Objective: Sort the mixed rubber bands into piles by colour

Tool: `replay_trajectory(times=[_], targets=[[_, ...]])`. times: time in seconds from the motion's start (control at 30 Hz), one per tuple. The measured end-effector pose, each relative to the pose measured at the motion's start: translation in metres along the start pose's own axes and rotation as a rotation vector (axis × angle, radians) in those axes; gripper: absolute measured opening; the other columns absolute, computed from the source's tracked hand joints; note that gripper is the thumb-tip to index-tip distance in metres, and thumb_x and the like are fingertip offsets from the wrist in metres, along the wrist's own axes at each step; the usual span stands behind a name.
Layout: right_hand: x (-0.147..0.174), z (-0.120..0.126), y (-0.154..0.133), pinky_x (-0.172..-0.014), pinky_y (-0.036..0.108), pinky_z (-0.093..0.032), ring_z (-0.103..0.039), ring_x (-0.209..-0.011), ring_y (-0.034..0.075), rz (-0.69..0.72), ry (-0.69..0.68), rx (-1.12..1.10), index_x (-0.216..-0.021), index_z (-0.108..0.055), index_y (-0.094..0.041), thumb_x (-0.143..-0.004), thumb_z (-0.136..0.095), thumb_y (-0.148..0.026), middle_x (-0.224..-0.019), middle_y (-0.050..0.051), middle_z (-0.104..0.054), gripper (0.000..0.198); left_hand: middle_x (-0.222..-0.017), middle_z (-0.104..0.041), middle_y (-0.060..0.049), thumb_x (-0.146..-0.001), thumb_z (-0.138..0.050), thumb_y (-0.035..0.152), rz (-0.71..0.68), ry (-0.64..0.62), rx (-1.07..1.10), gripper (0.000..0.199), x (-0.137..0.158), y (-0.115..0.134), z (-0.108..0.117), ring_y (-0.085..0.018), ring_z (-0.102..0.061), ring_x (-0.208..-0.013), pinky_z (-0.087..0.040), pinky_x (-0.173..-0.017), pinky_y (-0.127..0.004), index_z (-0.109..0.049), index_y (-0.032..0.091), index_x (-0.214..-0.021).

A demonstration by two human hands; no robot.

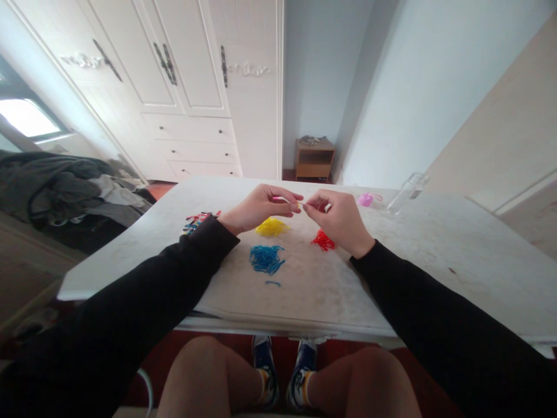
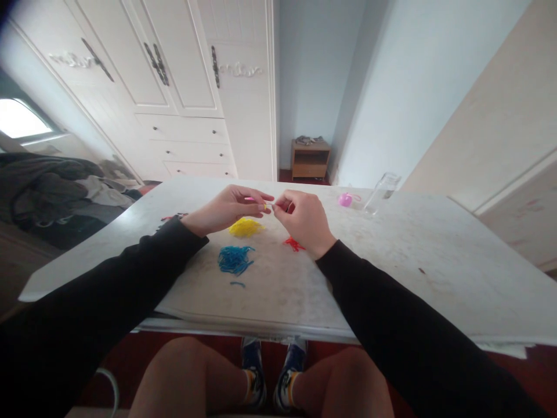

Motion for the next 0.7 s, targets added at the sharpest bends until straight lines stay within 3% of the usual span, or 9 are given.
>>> replay_trajectory(times=[0.17,0.3,0.5,0.7], targets=[[0.002,-0.005,-0.005,-0.064,0.030,-0.045,-0.063,-0.065,0.016,0.045,-0.040,-0.050,-0.080,-0.074,-0.018,-0.085,-0.072,-0.021,-0.071,0.002,-0.072,0.005,-0.084,-0.081,-0.009,-0.071,-0.094,0.031,-0.028,-0.022,-0.108,0.023,-0.002,0.001,0.000,-0.018,-0.076,-0.080,-0.063,-0.085,-0.035,-0.083,0.014,-0.083],[0.004,-0.008,-0.015,-0.064,0.029,-0.048,-0.065,-0.069,0.015,0.145,-0.071,-0.102,-0.093,-0.078,-0.019,-0.087,-0.074,-0.022,-0.085,0.004,-0.077,0.008,-0.079,-0.080,-0.008,-0.069,-0.095,0.031,-0.034,0.022,-0.142,0.024,-0.002,0.003,0.004,-0.018,-0.076,-0.076,-0.064,-0.081,-0.033,-0.081,0.014,-0.079],[0.004,-0.005,-0.017,-0.068,0.030,-0.050,-0.066,-0.070,0.016,0.199,-0.009,-0.111,-0.083,-0.078,-0.019,-0.089,-0.069,-0.015,-0.080,0.003,-0.077,0.011,-0.079,-0.080,-0.008,-0.067,-0.097,0.039,0.023,0.042,-0.167,0.035,-0.002,-0.001,0.008,-0.019,-0.078,-0.076,-0.065,-0.076,-0.032,-0.079,0.013,-0.082],[0.001,0.004,-0.012,-0.069,0.031,-0.052,-0.068,-0.072,0.018,0.143,0.041,-0.103,-0.080,-0.076,-0.018,-0.086,-0.068,-0.013,-0.079,0.004,-0.076,0.011,-0.083,-0.081,-0.010,-0.071,-0.093,0.032,-0.099,0.228,-0.302,0.027,-0.010,0.004,0.050,-0.017,-0.076,-0.075,-0.060,-0.069,-0.027,-0.079,0.012,-0.083]])
Point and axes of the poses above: each hand's wrist, its own x-axis away from the middle knuckle, its own z-axis out of the back of the hand, y = z × x, the point moved 9 cm from there along -x, towards the middle knuckle
